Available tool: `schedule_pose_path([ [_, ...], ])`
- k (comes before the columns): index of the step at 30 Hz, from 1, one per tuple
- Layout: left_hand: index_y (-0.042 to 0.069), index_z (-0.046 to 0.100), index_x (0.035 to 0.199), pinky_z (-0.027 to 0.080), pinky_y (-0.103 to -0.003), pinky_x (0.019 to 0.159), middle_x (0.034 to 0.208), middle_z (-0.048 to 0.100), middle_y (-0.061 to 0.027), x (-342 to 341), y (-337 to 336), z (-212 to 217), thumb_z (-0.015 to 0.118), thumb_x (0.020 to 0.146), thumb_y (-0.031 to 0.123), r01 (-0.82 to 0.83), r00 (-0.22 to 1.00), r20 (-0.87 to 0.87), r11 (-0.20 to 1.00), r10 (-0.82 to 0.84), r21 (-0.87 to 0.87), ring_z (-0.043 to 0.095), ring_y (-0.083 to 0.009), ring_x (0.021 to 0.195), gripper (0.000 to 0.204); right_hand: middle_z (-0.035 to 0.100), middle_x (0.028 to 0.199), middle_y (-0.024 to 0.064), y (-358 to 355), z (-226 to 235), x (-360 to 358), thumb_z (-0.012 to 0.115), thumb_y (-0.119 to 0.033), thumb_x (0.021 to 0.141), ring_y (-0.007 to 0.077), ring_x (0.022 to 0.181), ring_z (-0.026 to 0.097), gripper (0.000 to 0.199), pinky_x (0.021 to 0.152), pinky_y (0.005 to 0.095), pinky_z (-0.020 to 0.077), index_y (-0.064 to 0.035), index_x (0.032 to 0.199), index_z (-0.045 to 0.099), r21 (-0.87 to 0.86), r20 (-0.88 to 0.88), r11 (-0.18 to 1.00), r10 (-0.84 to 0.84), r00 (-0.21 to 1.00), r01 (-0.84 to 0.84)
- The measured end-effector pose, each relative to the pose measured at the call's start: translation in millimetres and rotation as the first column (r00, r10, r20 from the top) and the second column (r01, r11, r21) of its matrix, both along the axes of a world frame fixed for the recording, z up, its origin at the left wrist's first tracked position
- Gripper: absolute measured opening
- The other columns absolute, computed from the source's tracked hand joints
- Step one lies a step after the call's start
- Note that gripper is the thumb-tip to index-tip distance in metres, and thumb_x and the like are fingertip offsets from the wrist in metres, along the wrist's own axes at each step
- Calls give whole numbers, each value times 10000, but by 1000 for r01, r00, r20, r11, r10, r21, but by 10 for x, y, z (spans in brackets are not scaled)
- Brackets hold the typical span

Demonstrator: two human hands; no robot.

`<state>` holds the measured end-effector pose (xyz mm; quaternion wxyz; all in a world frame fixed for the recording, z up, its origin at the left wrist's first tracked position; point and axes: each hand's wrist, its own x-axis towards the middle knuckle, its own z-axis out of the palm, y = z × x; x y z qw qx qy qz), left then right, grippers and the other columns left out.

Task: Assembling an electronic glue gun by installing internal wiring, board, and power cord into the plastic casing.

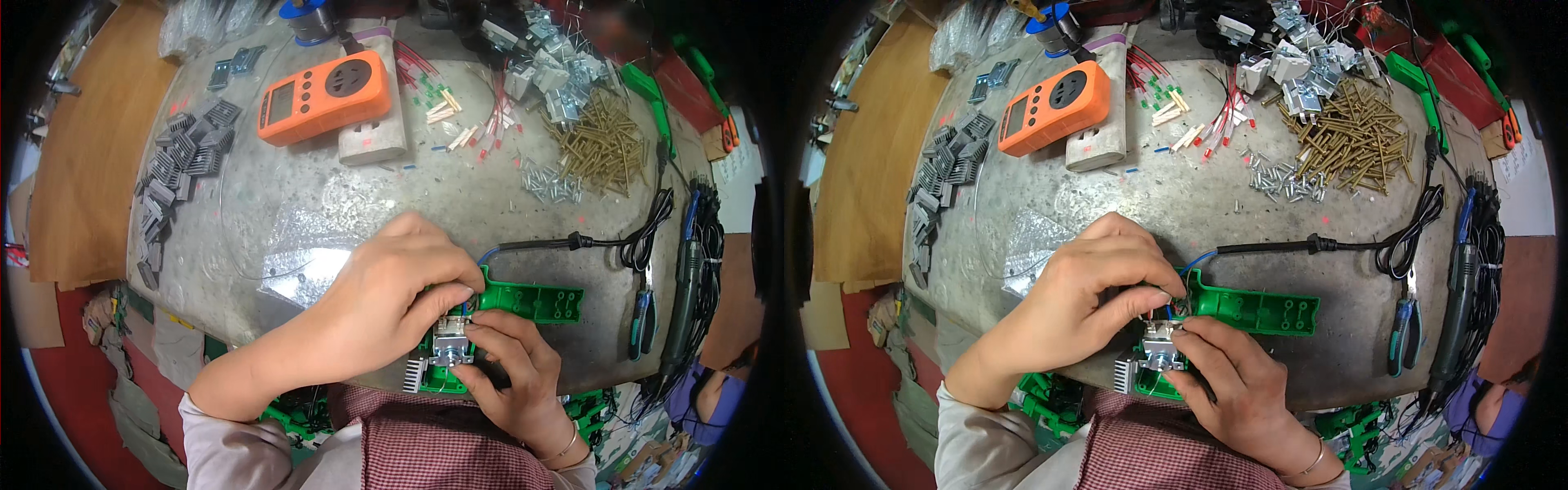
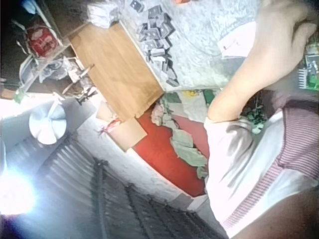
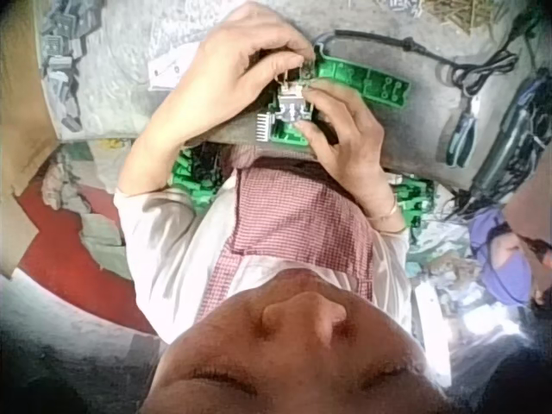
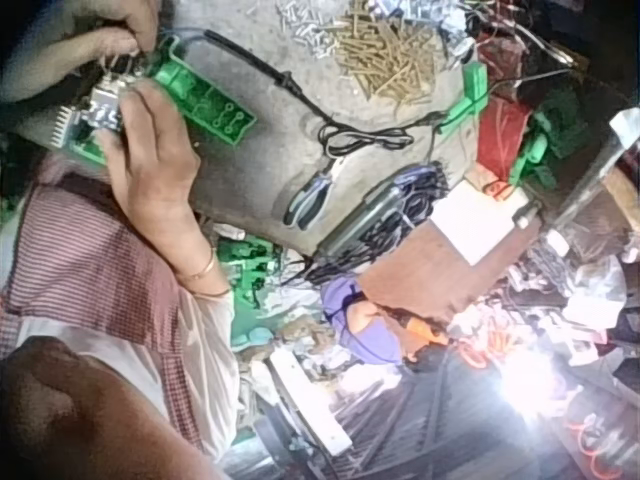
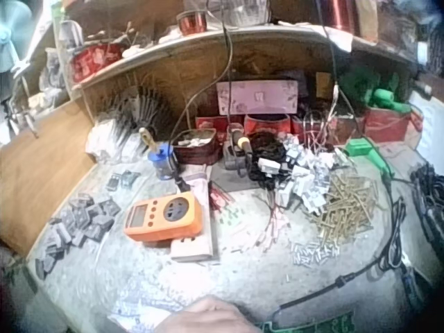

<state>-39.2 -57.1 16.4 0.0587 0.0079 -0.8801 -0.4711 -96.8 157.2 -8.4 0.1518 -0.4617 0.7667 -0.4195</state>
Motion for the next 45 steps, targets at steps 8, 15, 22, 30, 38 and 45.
schedule_pose_path([
  [8, 54, 725, 883, 475, -347, 847, 852, 681, -40, -167, -26, 119, 751, 754, 41, 96, 979, 172, 993, -105, 63, 584, -226, 906, 132, 653, 1129, 88, 9, -75, -4, 807, -110, 719, 247, 903, 676, 413, 743, 320, 568, -62, 1100, 656, -71, -44, 997, -13, 999, 9],
  [15, 68, 736, 838, 480, -354, 833, 786, 667, -44, -309, -71, 233, 767, 703, 38, 280, 951, 176, 949, -253, -147, 593, -241, 899, 141, 649, 1094, 89, -5, -85, -24, 804, -102, 720, 242, 890, 675, 402, 717, 323, 560, -60, 1087, 643, -119, -30, 993, -31, 999, 28],
  [22, 59, 730, 802, 471, -366, 839, 762, 659, -53, -333, 8, 204, 752, 681, 44, 336, 938, 161, 920, -307, -204, 590, -260, 871, 124, 649, 1060, 90, 25, -107, -24, 812, -87, 705, 245, 850, 675, 400, 705, 331, 551, -63, 1048, 608, -104, 178, 993, -33, 984, 52],
  [30, 57, 715, 782, 464, -368, 841, 758, 658, -52, -378, -11, 265, 738, 681, 47, 373, 927, 136, 895, -349, -243, 587, -255, 873, 104, 648, 1046, 89, 11, -130, -36, 805, -80, 710, 251, 833, 679, 395, 695, 340, 551, -61, 1049, 603, -158, 121, 986, -26, 992, 45],
  [38, 69, 723, 804, 471, -359, 837, 764, 660, -56, -374, -22, 280, 752, 685, 17, 331, 937, 183, 927, -299, -177, 596, -249, 877, 133, 647, 1044, 88, 5, -146, -38, 800, -78, 714, 261, 839, 680, 386, 698, 344, 556, -64, 1044, 599, -167, 125, 985, -30, 992, 51],
  [45, 58, 707, 813, 472, -373, 855, 843, 671, -47, -305, -68, 269, 772, 706, 34, 364, 920, 208, 921, -332, -140, 609, -245, 904, 127, 642, 1062, 81, 15, -134, -36, 789, -87, 724, 251, 868, 674, 374, 722, 350, 560, -67, 1049, 604, -153, 113, 988, -16, 993, 33],
])
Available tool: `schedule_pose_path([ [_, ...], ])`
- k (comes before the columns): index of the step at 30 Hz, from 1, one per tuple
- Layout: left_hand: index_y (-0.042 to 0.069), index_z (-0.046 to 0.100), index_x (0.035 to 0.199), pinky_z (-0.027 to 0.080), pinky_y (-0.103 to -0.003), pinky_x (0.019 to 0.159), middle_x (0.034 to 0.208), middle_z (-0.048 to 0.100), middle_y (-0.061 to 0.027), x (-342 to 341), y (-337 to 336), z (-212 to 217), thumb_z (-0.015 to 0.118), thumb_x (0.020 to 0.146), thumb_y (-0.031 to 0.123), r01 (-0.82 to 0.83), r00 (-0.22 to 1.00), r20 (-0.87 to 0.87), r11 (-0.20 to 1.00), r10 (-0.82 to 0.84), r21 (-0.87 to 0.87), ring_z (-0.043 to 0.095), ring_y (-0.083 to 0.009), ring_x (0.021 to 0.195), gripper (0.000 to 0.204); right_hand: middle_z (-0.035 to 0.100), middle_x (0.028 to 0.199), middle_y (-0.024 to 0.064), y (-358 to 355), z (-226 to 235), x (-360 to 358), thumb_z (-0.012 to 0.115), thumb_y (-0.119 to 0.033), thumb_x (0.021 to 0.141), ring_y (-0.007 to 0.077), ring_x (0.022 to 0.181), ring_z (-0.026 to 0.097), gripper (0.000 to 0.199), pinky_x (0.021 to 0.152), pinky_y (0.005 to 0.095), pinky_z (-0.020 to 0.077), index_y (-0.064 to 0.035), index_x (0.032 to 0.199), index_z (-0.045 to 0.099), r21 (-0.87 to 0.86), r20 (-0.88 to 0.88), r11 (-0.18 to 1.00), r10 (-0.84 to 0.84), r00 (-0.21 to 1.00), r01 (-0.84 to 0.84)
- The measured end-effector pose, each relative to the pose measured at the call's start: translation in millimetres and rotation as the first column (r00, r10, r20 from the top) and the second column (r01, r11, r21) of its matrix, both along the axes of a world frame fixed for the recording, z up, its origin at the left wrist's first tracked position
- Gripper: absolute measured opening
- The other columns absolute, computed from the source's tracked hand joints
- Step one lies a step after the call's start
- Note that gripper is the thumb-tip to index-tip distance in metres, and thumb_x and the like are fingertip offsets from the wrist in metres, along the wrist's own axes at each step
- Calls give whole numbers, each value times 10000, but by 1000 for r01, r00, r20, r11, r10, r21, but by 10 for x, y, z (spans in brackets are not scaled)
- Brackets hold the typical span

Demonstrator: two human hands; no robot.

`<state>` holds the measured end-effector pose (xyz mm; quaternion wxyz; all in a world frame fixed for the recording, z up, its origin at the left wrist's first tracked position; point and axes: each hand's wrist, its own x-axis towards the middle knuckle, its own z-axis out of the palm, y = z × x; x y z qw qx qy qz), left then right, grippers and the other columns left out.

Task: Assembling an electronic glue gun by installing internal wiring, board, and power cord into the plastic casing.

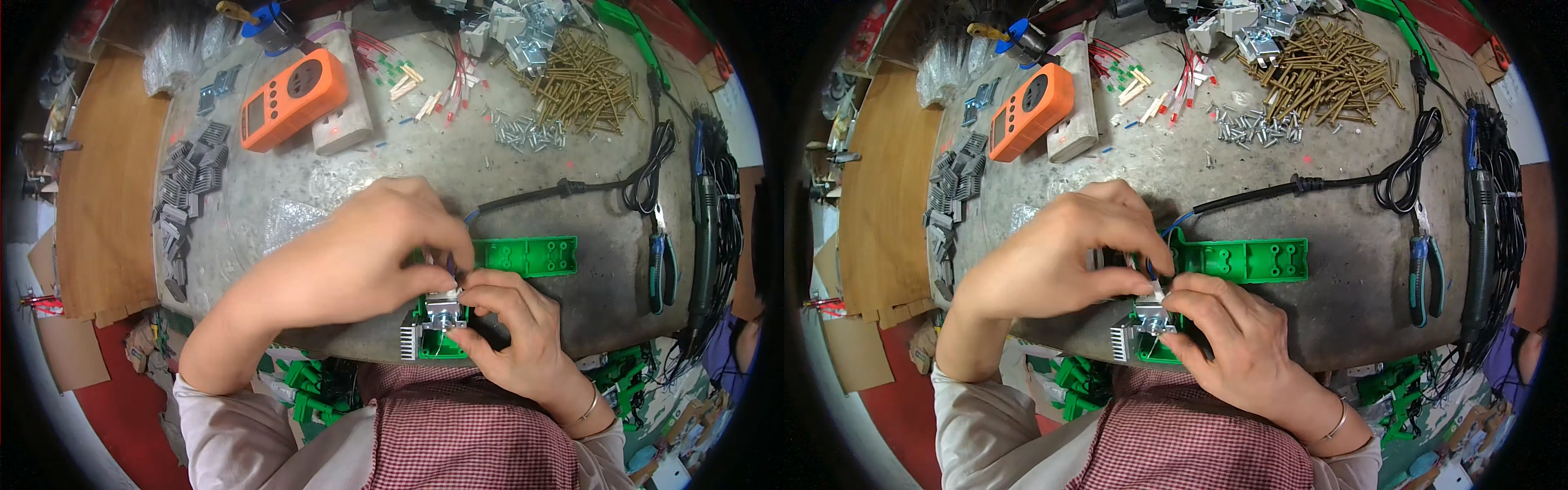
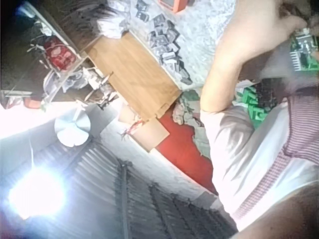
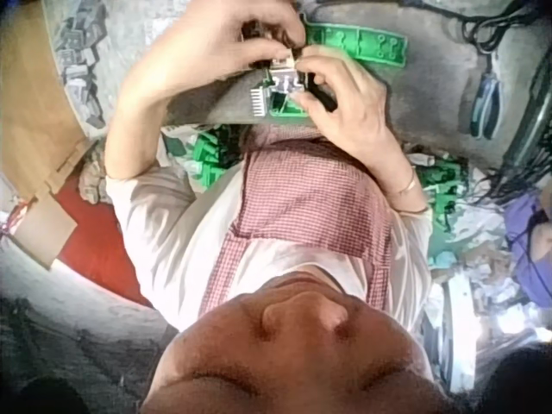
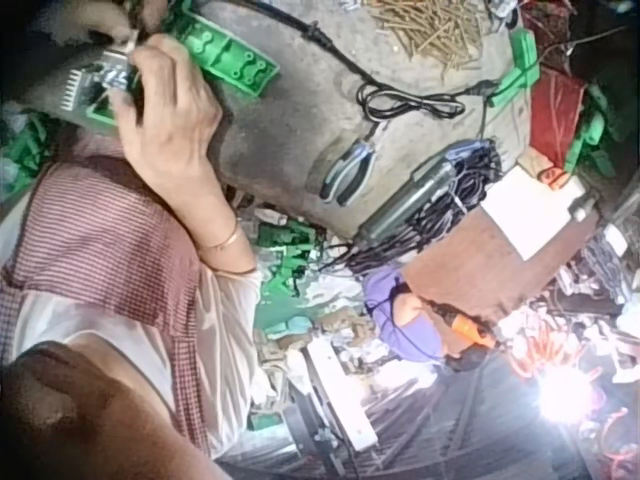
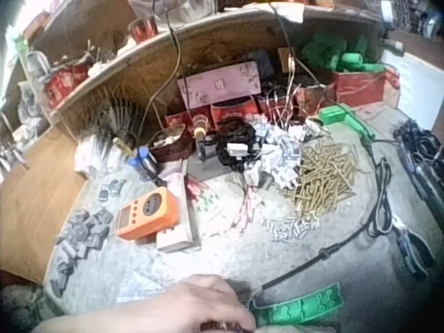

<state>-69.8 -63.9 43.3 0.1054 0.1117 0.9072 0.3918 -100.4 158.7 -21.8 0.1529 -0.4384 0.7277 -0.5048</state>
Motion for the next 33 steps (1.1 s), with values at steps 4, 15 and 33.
schedule_pose_path([
  [4, 47, 686, 824, 466, -370, 879, 900, 664, -53, 13, -237, -55, 785, 751, 78, -171, 973, 192, 960, 129, 221, 602, -226, 948, 127, 635, 1080, 73, -2, -13, 5, 780, -91, 729, 239, 899, 667, 354, 728, 348, 559, -65, 1045, 623, -4, -42, 1000, 3, 999, -3],
  [15, 53, 669, 737, 460, -380, 838, 780, 639, -42, 67, 62, 66, 761, 626, 16, 32, 977, -200, 980, -71, -194, 577, -263, 911, 148, 629, 1065, 85, -16, -25, -14, 764, -93, 742, 246, 846, 671, 313, 704, 345, 558, -50, 1021, 629, -73, -96, 997, -12, 995, 5],
  [33, 68, 709, 749, 450, -409, 879, 731, 641, -17, 101, 62, 121, 793, 618, 36, 2, 992, -125, 994, -16, -111, 602, -230, 836, 159, 588, 1089, 101, 7, -55, -14, 756, -45, 719, 246, 788, 669, 344, 672, 353, 553, -54, 1025, 599, -133, -105, 989, 46, 993, -60],
])
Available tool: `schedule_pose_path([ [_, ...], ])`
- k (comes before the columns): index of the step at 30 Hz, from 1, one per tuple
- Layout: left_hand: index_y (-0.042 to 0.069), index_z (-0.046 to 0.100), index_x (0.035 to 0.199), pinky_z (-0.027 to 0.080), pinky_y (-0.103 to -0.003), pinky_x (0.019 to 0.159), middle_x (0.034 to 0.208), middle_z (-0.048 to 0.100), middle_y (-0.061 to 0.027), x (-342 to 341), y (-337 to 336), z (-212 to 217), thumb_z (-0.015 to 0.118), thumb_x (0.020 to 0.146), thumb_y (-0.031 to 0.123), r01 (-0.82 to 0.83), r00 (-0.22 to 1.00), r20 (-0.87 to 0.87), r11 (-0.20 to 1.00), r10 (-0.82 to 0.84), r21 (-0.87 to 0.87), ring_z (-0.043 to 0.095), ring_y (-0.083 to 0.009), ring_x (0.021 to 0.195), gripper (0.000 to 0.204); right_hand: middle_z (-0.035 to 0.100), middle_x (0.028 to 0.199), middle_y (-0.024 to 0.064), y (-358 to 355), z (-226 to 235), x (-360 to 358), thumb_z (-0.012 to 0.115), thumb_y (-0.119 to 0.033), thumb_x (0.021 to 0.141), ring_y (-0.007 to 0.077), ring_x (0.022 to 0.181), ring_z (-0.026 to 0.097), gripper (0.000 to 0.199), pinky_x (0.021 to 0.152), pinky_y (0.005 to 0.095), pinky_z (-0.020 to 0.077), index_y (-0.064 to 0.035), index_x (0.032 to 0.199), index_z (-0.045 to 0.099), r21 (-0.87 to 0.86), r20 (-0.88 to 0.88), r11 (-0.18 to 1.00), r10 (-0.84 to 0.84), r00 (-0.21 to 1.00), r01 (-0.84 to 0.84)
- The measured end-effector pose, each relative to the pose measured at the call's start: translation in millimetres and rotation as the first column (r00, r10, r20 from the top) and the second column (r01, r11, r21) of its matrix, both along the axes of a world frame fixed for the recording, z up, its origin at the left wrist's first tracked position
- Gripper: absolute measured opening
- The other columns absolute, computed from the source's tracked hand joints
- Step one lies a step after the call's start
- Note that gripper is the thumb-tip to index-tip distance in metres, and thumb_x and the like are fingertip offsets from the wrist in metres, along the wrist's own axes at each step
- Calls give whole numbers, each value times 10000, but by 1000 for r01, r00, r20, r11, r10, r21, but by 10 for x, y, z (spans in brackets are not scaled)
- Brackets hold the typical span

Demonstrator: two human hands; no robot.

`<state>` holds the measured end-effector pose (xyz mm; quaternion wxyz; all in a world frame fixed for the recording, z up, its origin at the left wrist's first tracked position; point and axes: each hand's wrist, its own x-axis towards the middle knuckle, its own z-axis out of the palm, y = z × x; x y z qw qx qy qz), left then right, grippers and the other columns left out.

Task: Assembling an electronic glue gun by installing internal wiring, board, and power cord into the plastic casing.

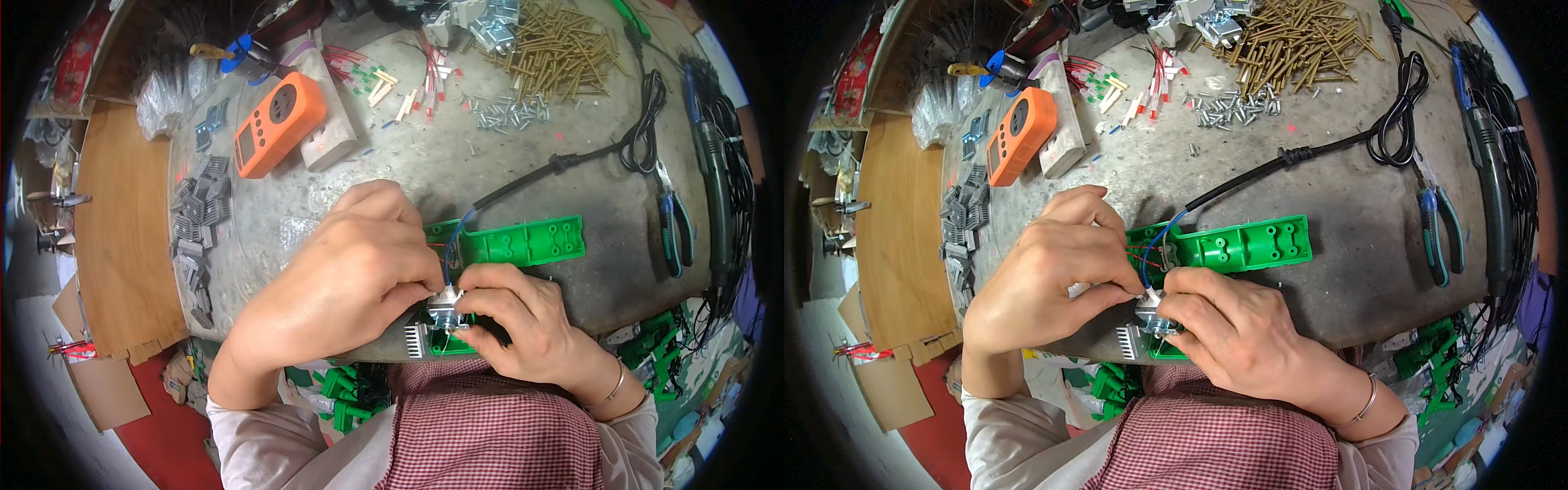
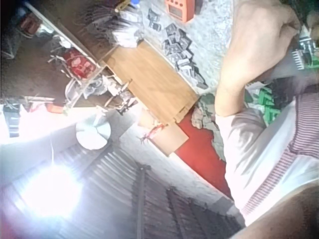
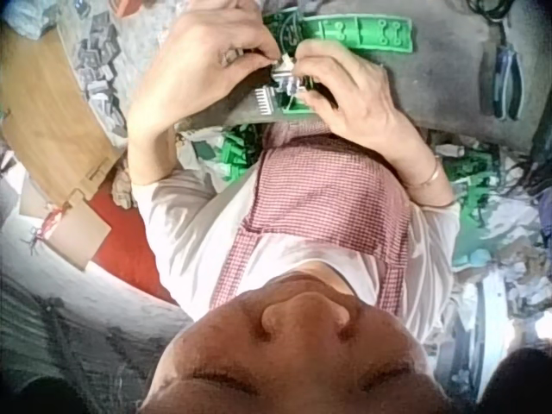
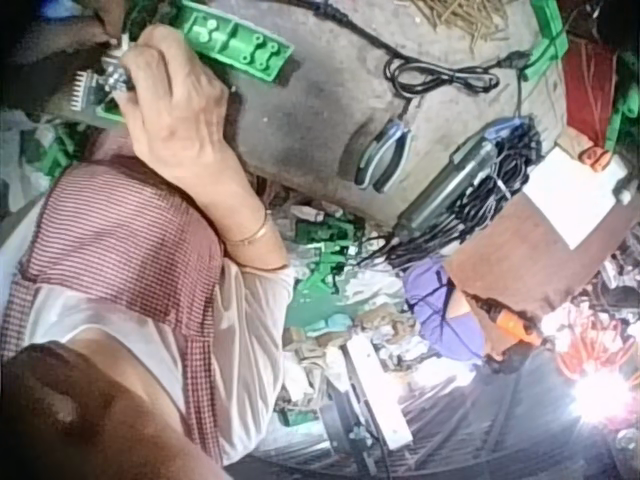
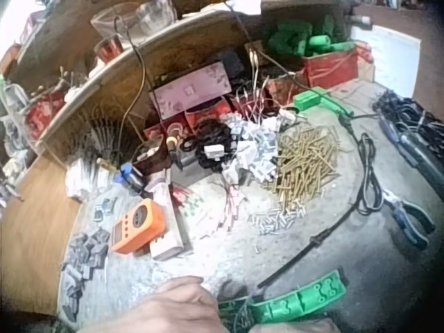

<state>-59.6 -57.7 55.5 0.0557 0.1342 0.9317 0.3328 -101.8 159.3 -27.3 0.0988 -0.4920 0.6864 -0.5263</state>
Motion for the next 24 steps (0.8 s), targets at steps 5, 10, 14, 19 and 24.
schedule_pose_path([
  [5, 70, 718, 760, 466, -386, 833, 733, 646, -20, 1, -31, -60, 798, 618, 33, 15, 998, 52, 999, -18, 51, 601, -233, 835, 168, 577, 1086, 97, -2, 15, 3, 740, -41, 729, 245, 764, 660, 336, 657, 357, 544, -59, 1027, 586, 10, 11, 1000, -6, 1000, 5],
  [10, 64, 733, 785, 474, -365, 798, 756, 661, -29, 23, -25, -85, 811, 641, 36, -97, 983, 168, 987, 76, 124, 594, -230, 846, 166, 571, 1081, 92, -3, 3, -2, 739, -51, 730, 247, 758, 658, 339, 654, 364, 539, -64, 1030, 583, -3, 45, 1000, 2, 999, -2],
  [14, 57, 733, 797, 479, -363, 793, 783, 670, -44, -57, -96, -105, 811, 655, 35, -131, 946, 319, 969, 59, 208, 592, -231, 856, 164, 569, 1084, 93, 3, -15, -4, 739, -52, 731, 253, 760, 656, 347, 655, 368, 537, -64, 1038, 578, 5, 44, 1000, 9, 999, -9],
  [19, 53, 726, 796, 481, -364, 776, 813, 660, -57, -90, -94, -85, 805, 656, 48, -75, 948, 319, 980, 13, 183, 588, -238, 861, 161, 564, 1091, 95, 5, -8, -5, 730, -56, 742, 264, 777, 655, 346, 660, 375, 536, -71, 1045, 562, 35, 73, 999, 13, 997, -15],
  [24, 50, 709, 791, 480, -385, 763, 814, 645, -66, -59, 54, 87, 765, 606, 27, 74, 997, 40, 987, -69, -145, 585, -268, 855, 194, 559, 1090, 95, 13, -4, -15, 727, -62, 750, 272, 786, 655, 341, 664, 383, 536, -75, 1043, 555, 53, 59, 999, 5, 998, -8],
])
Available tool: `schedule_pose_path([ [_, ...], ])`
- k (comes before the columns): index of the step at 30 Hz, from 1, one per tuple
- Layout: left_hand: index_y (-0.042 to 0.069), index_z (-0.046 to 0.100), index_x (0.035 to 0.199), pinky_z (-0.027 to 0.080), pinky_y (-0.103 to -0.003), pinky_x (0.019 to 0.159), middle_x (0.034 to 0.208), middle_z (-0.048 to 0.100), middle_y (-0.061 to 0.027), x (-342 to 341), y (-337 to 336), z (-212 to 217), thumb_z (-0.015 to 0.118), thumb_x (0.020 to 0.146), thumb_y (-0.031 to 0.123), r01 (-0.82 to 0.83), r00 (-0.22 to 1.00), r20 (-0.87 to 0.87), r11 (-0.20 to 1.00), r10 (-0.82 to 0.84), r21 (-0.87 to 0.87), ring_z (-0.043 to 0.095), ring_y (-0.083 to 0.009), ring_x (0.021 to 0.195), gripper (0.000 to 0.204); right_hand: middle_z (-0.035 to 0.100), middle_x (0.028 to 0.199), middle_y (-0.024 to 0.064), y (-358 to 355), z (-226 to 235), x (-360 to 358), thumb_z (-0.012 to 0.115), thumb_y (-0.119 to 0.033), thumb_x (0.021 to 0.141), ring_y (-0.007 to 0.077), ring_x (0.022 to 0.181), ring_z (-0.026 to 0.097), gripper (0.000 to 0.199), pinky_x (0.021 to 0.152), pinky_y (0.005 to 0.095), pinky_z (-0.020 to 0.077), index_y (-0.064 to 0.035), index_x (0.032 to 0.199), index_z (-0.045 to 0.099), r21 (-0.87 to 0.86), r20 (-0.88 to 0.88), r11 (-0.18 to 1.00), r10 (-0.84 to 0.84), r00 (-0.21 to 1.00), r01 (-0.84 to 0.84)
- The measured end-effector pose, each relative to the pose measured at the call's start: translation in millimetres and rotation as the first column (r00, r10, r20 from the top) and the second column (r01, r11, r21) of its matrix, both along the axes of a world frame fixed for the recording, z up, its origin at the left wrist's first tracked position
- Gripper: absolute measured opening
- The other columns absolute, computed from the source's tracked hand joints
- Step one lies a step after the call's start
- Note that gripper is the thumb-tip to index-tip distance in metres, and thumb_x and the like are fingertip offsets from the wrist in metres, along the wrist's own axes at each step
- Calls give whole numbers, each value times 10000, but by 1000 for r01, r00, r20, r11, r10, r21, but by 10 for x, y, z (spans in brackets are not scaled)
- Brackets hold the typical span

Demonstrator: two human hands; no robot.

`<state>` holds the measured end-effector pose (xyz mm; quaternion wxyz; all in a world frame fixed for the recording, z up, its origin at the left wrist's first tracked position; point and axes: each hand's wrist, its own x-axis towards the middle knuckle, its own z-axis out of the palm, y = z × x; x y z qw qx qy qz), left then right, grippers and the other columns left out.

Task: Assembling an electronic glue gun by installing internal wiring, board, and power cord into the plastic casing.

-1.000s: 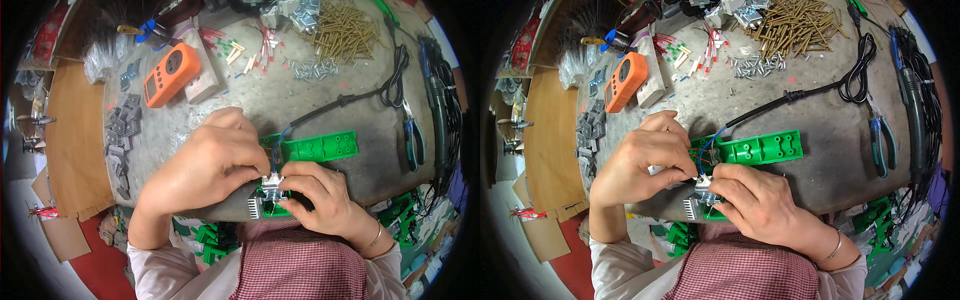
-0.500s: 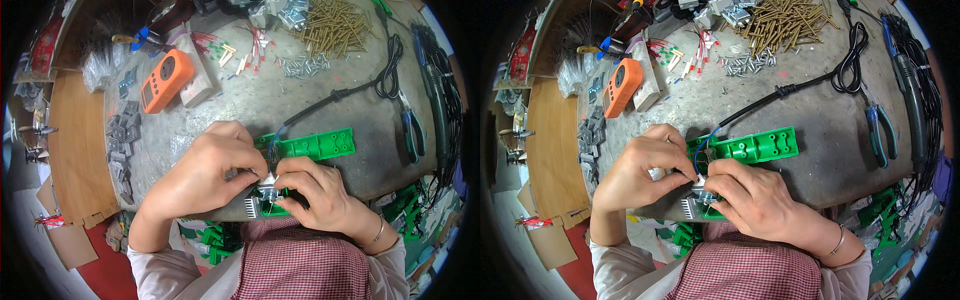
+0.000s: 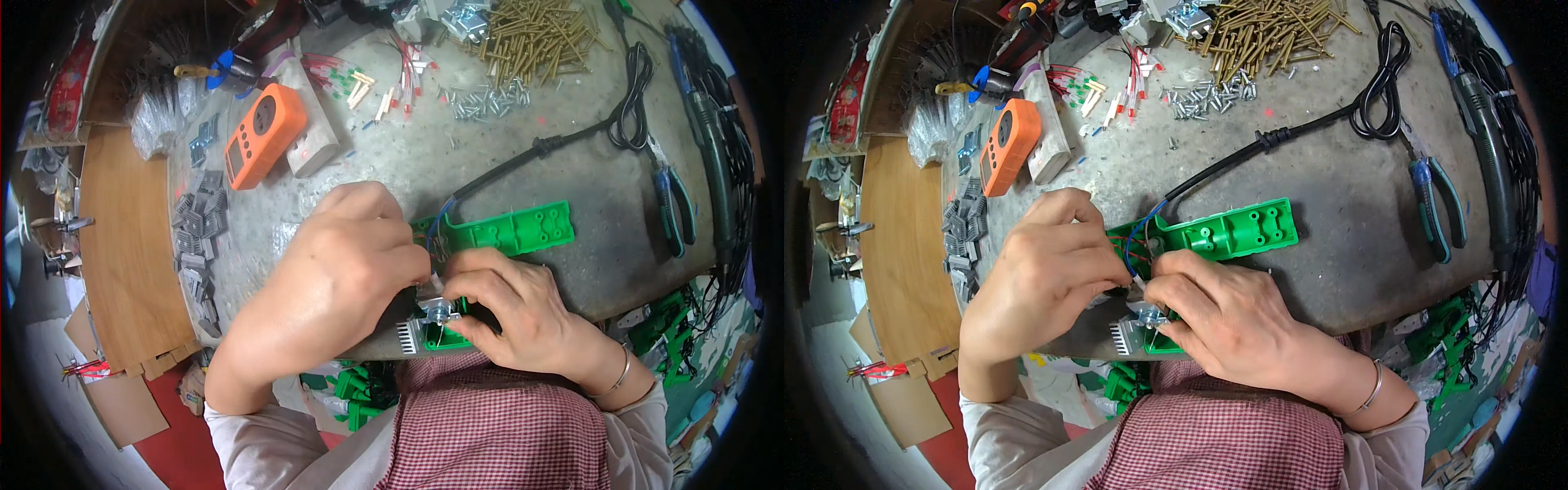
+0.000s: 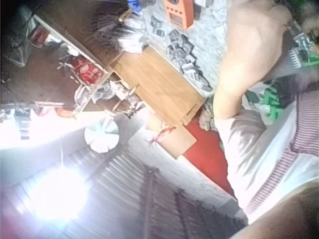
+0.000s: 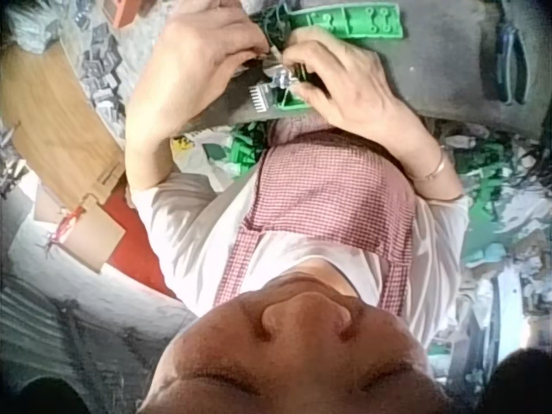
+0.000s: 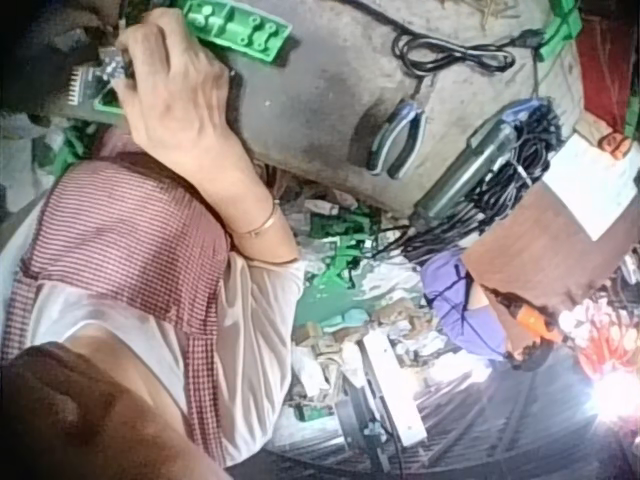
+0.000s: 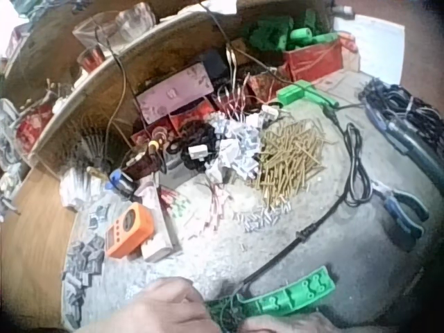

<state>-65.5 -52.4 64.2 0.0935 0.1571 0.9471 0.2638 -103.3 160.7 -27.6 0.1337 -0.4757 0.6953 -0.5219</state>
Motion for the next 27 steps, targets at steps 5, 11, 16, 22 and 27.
schedule_pose_path([
  [5, 51, 699, 773, 480, -381, 756, 760, 640, -65, -19, 83, 26, 748, 578, 23, 55, 991, -109, 980, -77, -194, 576, -281, 841, 203, 555, 1094, 98, 12, 0, -2, 724, -60, 753, 278, 817, 656, 341, 685, 382, 537, -72, 1047, 551, 16, -22, 1000, -9, 1000, 9],
  [11, 50, 707, 769, 479, -366, 760, 755, 661, -40, -57, -104, -133, 770, 617, 38, -4, 990, 141, 993, -12, 115, 578, -254, 837, 165, 558, 1099, 102, 0, 3, 10, 723, -58, 755, 279, 845, 657, 348, 710, 379, 543, -62, 1055, 546, -2, 1, 1000, 14, 1000, -14],
  [16, 58, 721, 778, 478, -356, 773, 765, 675, -31, -42, -118, -79, 773, 633, 20, -65, 992, 120, 987, 48, 150, 574, -240, 835, 159, 564, 1097, 98, 11, 6, 10, 727, -57, 751, 278, 845, 660, 348, 713, 377, 546, -57, 1050, 548, 6, -15, 1000, 5, 1000, -5],
  [22, 45, 710, 773, 469, -370, 810, 754, 672, -29, 3, -67, -184, 756, 640, -6, -61, 996, 81, 980, 47, 188, 574, -241, 837, 150, 575, 1099, 97, 23, 13, 14, 730, -73, 757, 272, 859, 665, 337, 715, 371, 550, -63, 1052, 567, 26, 10, 1000, 9, 1000, -9],
  [27, 67, 718, 833, 475, -386, 820, 874, 677, -49, 119, 32, -127, 766, 632, 0, -112, 990, -76, 985, 122, 129, 599, -269, 873, 218, 591, 1101, 92, 5, 28, 6, 751, -99, 748, 253, 870, 667, 363, 718, 356, 556, -60, 1079, 609, 20, -97, 1000, -9, 995, 11],
])
